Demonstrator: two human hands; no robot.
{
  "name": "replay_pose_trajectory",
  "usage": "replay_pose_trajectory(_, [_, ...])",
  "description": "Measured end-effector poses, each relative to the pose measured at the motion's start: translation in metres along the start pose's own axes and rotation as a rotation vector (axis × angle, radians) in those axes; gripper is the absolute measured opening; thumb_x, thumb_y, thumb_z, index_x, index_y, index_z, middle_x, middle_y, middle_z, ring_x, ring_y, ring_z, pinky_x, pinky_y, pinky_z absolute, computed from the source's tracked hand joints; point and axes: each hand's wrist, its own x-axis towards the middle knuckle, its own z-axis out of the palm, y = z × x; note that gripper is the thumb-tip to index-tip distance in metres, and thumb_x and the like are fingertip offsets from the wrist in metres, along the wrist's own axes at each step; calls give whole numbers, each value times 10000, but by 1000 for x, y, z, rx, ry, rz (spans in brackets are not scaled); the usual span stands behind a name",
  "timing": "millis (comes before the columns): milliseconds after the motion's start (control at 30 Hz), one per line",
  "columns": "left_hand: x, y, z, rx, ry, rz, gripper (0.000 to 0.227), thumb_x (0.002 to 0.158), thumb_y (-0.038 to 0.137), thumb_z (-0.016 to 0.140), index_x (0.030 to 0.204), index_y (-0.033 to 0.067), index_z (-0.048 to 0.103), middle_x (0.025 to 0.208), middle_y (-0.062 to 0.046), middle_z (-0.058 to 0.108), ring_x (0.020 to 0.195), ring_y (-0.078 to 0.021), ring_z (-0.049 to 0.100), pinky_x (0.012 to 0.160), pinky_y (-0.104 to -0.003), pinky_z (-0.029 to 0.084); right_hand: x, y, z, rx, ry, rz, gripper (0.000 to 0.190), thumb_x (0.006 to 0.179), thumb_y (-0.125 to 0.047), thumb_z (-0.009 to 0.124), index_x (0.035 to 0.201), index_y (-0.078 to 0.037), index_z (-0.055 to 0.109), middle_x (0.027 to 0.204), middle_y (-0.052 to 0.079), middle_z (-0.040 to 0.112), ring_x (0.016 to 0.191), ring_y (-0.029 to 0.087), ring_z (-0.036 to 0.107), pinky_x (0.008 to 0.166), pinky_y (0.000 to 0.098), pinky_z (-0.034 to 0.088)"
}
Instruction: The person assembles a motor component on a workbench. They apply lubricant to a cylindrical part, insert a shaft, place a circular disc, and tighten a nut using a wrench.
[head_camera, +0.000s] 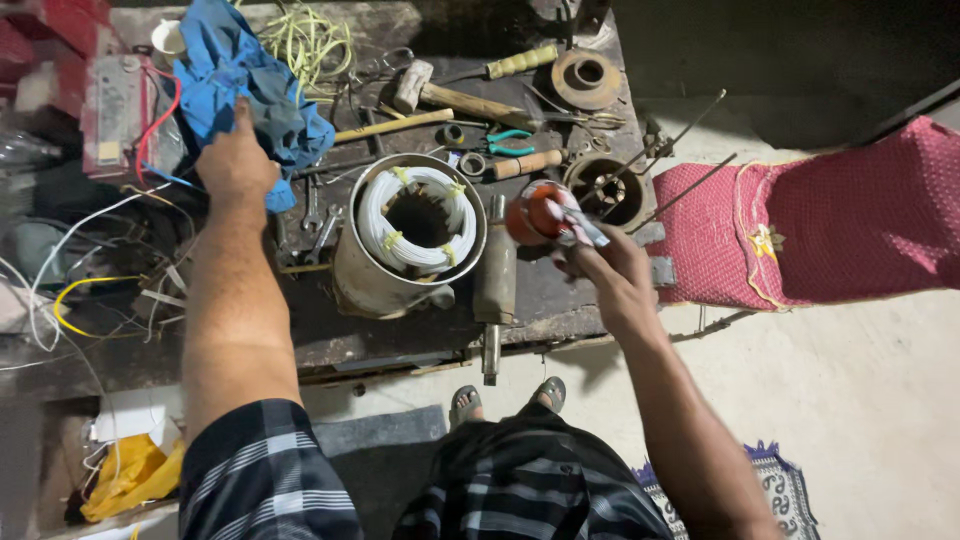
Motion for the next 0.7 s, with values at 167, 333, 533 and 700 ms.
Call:
replay_pose_trajectory(167, [15, -2, 8, 9, 31, 67, 381, 862, 272, 775, 1207, 125, 709, 1077, -206, 735, 1032, -426, 710, 867, -534, 570, 86, 25, 62, -27, -156, 142, 270, 1021, -102, 601, 1235, 63, 609, 926, 110, 701, 783, 172, 639, 669, 313, 526])
replay_pose_trajectory(333, [22, 3, 7, -387, 385, -41, 225, 948, 269, 725, 977, 47, 702, 981, -238, 714, 941, -482, 662, 782, -584, 513, 131, 73, 96, -35, -271, 70, 330, 955, -62, 658, 1258, 67, 627, 1124, 108, 729, 972, 155, 690, 845, 309, 577])
replay_pose_trajectory(533, [20, 24, -69, -1260, 662, 172, 163, 1025, 168, 613, 1106, 27, 607, 1085, -126, 698, 987, -254, 618, 918, -390, 489, 154, 118, 106, 55, -386, 22, 332, 956, -76, 659, 1259, 57, 636, 1120, 120, 732, 943, 165, 702, 812, 328, 607])
replay_pose_trajectory(700, [38, 9, -122, -1815, 594, 263, 183, 1061, 126, 630, 1145, -27, 575, 1009, -52, 493, 895, -206, 411, 832, -383, 381, 158, 132, 111, 320, -315, 165, 283, 1010, -137, 600, 1224, 35, 669, 1066, 116, 735, 888, 168, 704, 768, 342, 608])
